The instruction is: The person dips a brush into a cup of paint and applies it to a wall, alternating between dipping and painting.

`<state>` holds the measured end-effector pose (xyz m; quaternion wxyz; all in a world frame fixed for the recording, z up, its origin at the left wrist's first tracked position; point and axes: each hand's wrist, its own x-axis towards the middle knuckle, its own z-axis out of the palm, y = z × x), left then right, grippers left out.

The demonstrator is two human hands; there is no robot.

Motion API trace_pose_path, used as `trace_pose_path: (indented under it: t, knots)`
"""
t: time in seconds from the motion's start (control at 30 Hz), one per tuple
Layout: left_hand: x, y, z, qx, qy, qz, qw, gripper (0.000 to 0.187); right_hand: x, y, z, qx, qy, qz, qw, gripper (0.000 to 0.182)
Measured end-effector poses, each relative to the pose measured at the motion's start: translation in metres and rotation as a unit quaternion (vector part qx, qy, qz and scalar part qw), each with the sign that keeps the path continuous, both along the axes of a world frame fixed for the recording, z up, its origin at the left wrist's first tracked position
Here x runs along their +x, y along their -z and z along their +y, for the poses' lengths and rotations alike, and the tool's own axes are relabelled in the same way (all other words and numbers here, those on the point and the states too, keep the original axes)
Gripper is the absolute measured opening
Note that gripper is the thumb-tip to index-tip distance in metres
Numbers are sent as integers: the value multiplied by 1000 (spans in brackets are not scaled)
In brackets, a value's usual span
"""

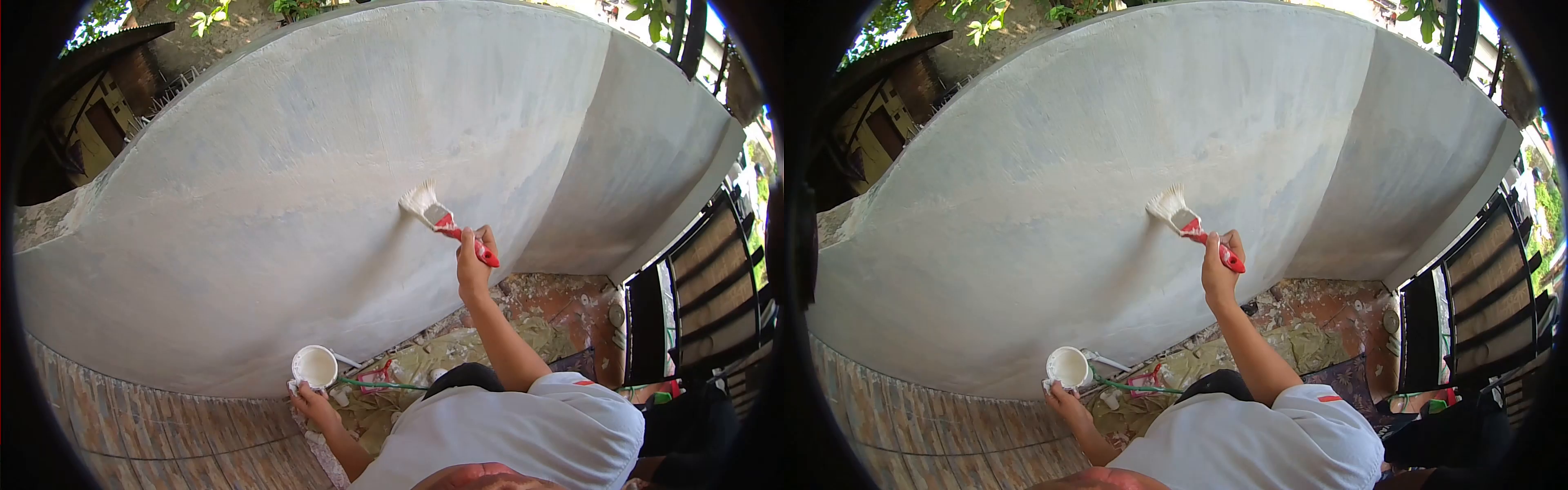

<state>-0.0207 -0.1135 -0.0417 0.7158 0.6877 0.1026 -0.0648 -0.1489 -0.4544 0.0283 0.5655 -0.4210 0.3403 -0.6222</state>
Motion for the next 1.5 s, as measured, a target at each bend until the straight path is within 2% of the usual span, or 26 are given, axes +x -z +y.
trace_pose_path:
  t: [0.03,0.07,0.17,0.27,0.4,0.47,0.57,0.63,0.7,0.77,0.83,0.87,0.93,0.97,1.03,1.1,1.17,1.27,1.33,1.4,1.5]
  knots:
    - [0,0,3,21,24,5,999,46,-8,28,2,30,-12,31,999,30]
    - [-1,1,5,22,24,4,999,46,-18,32,9,81,-32,41,995,28]
    - [8,0,0,27,11,-6,1000,42,-29,-8,7,121,-51,-11,991,26]
    - [10,-4,-3,32,27,-16,999,39,-26,-91,-21,-4,-37,-73,997,27]
    - [7,-20,-19,11,30,-31,999,36,-22,-212,-46,-177,-46,-232,955,28]
    - [3,-21,-24,5,13,-35,999,35,-18,-244,-53,-251,7,-215,944,27]
    - [1,-17,-27,-2,18,-41,999,34,2,-238,-57,-253,22,-184,950,26]
    - [-2,-15,-31,-4,5,-33,999,35,10,-189,-69,-175,-14,-176,969,27]
    - [-3,-8,-26,-2,14,-33,999,37,0,-126,-65,-136,8,-154,979,29]
    - [-2,-5,-29,0,22,-34,999,38,-16,-55,-49,-64,51,-50,995,31]
    - [-5,-3,-31,1,-15,-29,999,36,-31,24,-47,-80,95,94,988,31]
    - [-6,0,-31,4,-18,-27,999,36,-39,39,-42,-77,91,97,988,31]
    - [-4,5,-35,11,-16,-30,999,34,-47,54,-38,42,42,69,996,30]
    - [-5,5,-37,15,-20,-31,999,34,-47,39,-35,46,39,69,996,30]
    - [-6,0,-42,5,-10,-42,999,31,-43,-33,-26,60,-55,7,997,28]
    - [-13,-14,-56,4,-28,-41,999,29,-31,-87,-34,-4,-62,-42,997,27]
    - [-18,-18,-63,-24,-14,-34,999,23,-20,-137,-43,-93,-51,-137,985,25]
    - [-17,-10,-65,-41,-8,-41,998,18,-3,-188,-36,-144,-42,-189,970,25]
    - [-12,-8,-64,-51,-4,-43,998,18,12,-204,-26,-200,-82,-254,943,26]
    - [-11,-8,-60,-53,33,-40,997,22,28,-196,-13,-185,-89,-197,959,26]
    - [-6,-5,-56,-50,17,-36,998,25,43,-132,-7,-166,-63,-107,978,25]
